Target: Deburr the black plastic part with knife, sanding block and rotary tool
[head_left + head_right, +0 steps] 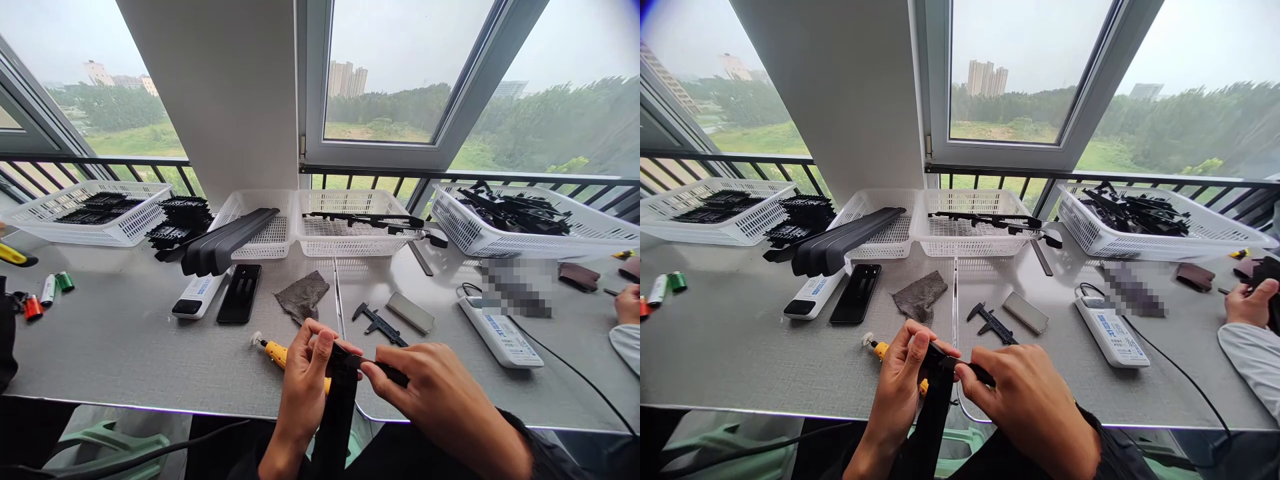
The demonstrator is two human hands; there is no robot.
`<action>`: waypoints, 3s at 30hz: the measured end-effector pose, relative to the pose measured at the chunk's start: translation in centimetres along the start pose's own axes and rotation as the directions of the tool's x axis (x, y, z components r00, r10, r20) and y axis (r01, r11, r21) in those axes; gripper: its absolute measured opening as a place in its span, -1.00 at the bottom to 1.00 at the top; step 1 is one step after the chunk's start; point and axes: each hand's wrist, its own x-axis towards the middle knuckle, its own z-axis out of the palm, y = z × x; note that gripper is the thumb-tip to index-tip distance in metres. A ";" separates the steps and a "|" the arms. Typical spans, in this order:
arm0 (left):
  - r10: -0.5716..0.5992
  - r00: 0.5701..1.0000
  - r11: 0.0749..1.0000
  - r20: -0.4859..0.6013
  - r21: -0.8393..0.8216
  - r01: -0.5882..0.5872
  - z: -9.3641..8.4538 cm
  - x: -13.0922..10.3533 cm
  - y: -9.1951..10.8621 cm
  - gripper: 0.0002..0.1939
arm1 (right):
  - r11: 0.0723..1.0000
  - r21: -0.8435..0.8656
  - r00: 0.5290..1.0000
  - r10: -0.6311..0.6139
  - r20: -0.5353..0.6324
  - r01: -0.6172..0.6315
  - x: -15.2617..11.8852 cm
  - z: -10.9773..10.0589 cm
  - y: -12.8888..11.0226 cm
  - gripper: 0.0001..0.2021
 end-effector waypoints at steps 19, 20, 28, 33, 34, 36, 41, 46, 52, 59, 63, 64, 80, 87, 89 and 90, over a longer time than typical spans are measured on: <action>0.004 1.000 1.000 -0.015 0.027 -0.004 0.4 -0.4 0.5 -0.54 | 1.000 -0.002 0.999 0.016 0.040 -0.016 0.0 0.1 0.3 -0.36; 0.003 1.000 1.000 -0.016 0.027 -0.003 0.3 -0.3 0.3 -0.54 | 1.000 0.003 0.998 0.023 0.055 -0.024 -0.1 0.1 0.4 -0.38; -0.012 1.000 1.000 -0.028 0.011 0.013 0.4 -0.3 0.3 -0.53 | 0.998 0.008 0.989 0.061 0.135 -0.063 -0.2 0.4 0.4 -0.56; -0.018 0.998 1.000 -0.052 0.004 0.018 0.5 -0.3 0.3 -0.51 | 0.996 0.007 0.976 0.087 0.198 -0.090 -0.1 0.4 0.3 -0.60; -0.019 0.999 1.000 -0.051 0.003 0.019 0.4 -0.2 0.2 -0.51 | 0.995 0.007 0.973 0.094 0.212 -0.098 0.0 0.3 0.2 -0.61; -0.018 0.999 1.000 -0.041 -0.003 0.018 0.4 -0.2 0.0 -0.49 | 0.993 0.014 0.964 0.109 0.243 -0.115 0.0 0.1 0.2 -0.63; -0.014 0.999 1.000 -0.041 -0.005 0.013 0.7 -0.4 0.2 -0.51 | 0.984 0.083 0.944 0.124 0.304 -0.156 0.2 -0.2 0.3 -0.63; 0.005 0.998 1.000 -0.056 0.026 -0.003 0.8 -0.5 0.4 -0.53 | 0.961 0.209 0.933 0.100 0.346 -0.180 0.9 -0.5 0.4 -0.51; 0.014 1.000 1.000 -0.008 -0.005 -0.014 0.5 -0.3 0.1 -0.53 | 0.877 0.385 0.891 0.096 0.443 -0.286 1.3 -1.2 0.5 -0.47; 0.001 0.999 1.000 -0.045 -0.013 -0.001 0.6 -0.4 0.7 -0.50 | 0.874 0.391 0.925 0.146 0.351 -0.287 0.5 -1.0 0.6 -0.43; 0.014 0.999 1.000 -0.049 -0.003 -0.014 0.5 -0.3 0.5 -0.54 | 0.953 0.223 0.960 0.155 0.232 -0.208 -0.1 -0.3 0.5 -0.48; 0.017 0.999 1.000 -0.046 -0.009 -0.017 0.4 -0.3 0.4 -0.55 | 0.966 0.182 0.965 0.145 0.217 -0.186 -0.2 -0.1 0.4 -0.50; 0.025 0.999 0.999 -0.042 -0.040 -0.027 0.6 -0.5 0.3 -0.54 | 0.949 0.214 0.913 0.137 0.384 -0.232 1.1 -0.8 -0.3 -0.55; 0.031 0.999 0.999 -0.032 -0.026 -0.031 0.4 -0.4 0.5 -0.54 | 0.803 0.487 0.870 0.076 0.487 -0.343 1.5 -0.8 0.7 -0.45; 0.011 0.999 1.000 -0.040 -0.021 -0.012 0.4 -0.4 0.7 -0.51 | 0.731 0.572 0.884 0.092 0.459 -0.373 1.0 -0.6 1.1 -0.41; -0.001 0.999 1.000 -0.046 -0.018 0.000 0.5 -0.4 0.8 -0.50 | 0.708 0.600 0.901 0.120 0.418 -0.373 0.7 -0.3 1.2 -0.38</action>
